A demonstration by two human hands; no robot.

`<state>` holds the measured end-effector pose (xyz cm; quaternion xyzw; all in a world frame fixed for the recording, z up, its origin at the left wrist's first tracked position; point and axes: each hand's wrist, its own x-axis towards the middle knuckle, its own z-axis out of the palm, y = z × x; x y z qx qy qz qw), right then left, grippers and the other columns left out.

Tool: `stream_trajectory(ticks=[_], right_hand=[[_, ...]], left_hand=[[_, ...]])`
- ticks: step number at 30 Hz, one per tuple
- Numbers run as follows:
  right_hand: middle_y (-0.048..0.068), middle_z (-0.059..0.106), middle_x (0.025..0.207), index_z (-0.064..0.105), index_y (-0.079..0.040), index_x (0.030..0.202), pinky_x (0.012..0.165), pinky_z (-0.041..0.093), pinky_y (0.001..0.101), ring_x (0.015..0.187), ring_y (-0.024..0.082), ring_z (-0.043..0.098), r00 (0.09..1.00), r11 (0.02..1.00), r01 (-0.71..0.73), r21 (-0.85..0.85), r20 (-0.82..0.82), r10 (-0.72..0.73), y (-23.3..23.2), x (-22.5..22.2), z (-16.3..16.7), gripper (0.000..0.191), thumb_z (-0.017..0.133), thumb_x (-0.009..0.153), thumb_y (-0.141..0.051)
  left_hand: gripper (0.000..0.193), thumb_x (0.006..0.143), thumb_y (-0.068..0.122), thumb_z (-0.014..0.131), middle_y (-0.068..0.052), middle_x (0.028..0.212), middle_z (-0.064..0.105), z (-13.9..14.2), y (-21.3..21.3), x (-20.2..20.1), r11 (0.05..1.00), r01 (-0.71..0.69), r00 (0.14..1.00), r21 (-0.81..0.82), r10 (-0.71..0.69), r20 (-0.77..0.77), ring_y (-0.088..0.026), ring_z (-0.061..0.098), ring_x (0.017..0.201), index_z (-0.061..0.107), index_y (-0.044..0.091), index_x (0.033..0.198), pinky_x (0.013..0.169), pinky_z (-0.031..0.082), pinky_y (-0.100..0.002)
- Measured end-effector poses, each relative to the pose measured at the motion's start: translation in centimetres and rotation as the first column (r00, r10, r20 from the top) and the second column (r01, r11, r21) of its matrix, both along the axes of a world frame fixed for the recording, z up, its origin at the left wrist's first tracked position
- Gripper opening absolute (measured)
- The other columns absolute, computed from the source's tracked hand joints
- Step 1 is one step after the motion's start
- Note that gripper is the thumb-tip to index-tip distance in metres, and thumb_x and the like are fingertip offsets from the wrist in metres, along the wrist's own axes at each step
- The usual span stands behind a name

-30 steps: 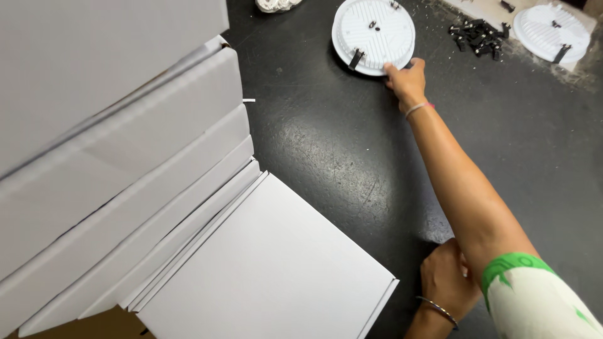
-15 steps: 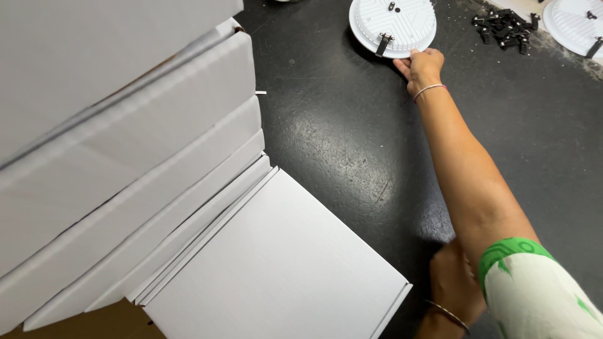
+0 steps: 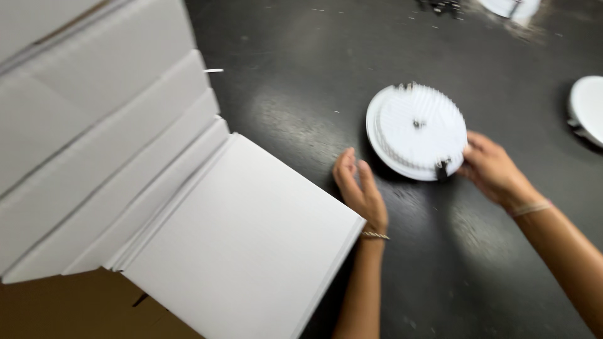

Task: The person wraps round LED panel lights in clear plastic bags at a workbench. They pull a plastic bag from a cloth sack on the floor, insert a light fixture, twist the bag closed, and set the wrapped light aside, repeating the process for several fixtures.

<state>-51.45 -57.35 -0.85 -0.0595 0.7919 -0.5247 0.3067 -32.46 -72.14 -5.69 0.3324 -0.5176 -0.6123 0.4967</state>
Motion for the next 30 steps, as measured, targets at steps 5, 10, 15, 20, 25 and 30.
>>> stream_trajectory(ticks=[5,10,15,20,25,30], right_hand=[[0.006,0.062,0.135,0.049,-0.013,0.153,0.100,0.048,0.0423,0.121,0.019,0.056,0.981,0.983,0.163,0.081,0.096,-0.171,14.6,10.7,0.8,0.050,0.044,0.104,-0.022],[0.008,0.064,0.135,0.049,-0.011,0.151,0.099,0.052,0.0382,0.121,0.019,0.060,0.945,0.959,0.271,0.079,0.166,-0.281,25.3,21.8,-0.8,0.050,0.045,0.102,-0.023],[0.012,0.067,0.128,0.050,-0.011,0.151,0.090,0.056,0.0395,0.108,0.022,0.063,0.955,0.976,0.214,0.050,0.198,-0.219,28.9,27.8,-0.8,0.051,0.048,0.102,-0.024],[0.005,0.067,0.130,0.049,-0.014,0.146,0.089,0.064,0.0345,0.112,0.013,0.067,0.969,0.998,-0.052,0.032,0.242,0.043,29.4,26.6,1.5,0.051,0.048,0.098,-0.028],[0.009,0.068,0.110,0.053,-0.009,0.145,0.082,0.062,0.0357,0.096,0.017,0.069,0.951,0.956,-0.293,-0.002,0.100,0.292,30.5,14.2,0.8,0.057,0.061,0.094,-0.034],[0.016,0.068,0.112,0.049,0.007,0.129,0.089,0.062,0.0395,0.098,0.026,0.072,0.947,0.790,0.303,-0.532,0.258,-0.189,28.2,-6.2,-0.3,0.039,0.058,0.103,-0.022]], left_hand=[[0.041,0.106,0.037,0.048,-0.011,0.127,0.069,-0.4,-0.1,-0.2,0.979,0.199,0.979,0.045,-0.201,0.042,-0.025,0.064,0.119,0.066,0.006,0.125,0.103,0.050,-0.040],[0.038,0.103,0.041,0.055,-0.007,0.113,0.073,-0.5,1.4,0.6,0.874,0.454,0.860,-0.174,-0.378,0.343,-0.022,0.066,0.111,0.072,0.009,0.114,0.098,0.052,-0.036],[0.032,0.095,0.037,0.067,-0.006,0.127,0.068,-0.7,4.2,2.5,0.591,0.606,0.751,-0.533,-0.203,0.628,-0.029,0.052,0.133,0.072,0.013,0.115,0.114,0.035,-0.046],[0.045,0.090,0.034,0.070,-0.009,0.148,0.056,-0.3,7.4,5.6,0.453,0.629,0.720,-0.632,-0.031,0.694,-0.031,0.040,0.143,0.066,0.012,0.130,0.119,0.023,-0.050],[0.041,0.090,0.030,0.070,-0.003,0.146,0.060,-0.6,7.1,4.3,0.552,0.607,0.687,-0.572,-0.002,0.727,-0.023,0.046,0.142,0.067,0.014,0.128,0.117,0.029,-0.046],[0.042,0.090,0.029,0.069,-0.004,0.147,0.059,-0.7,6.9,3.5,0.555,0.581,0.685,-0.596,0.062,0.726,-0.023,0.049,0.140,0.066,0.013,0.129,0.114,0.032,-0.045]])
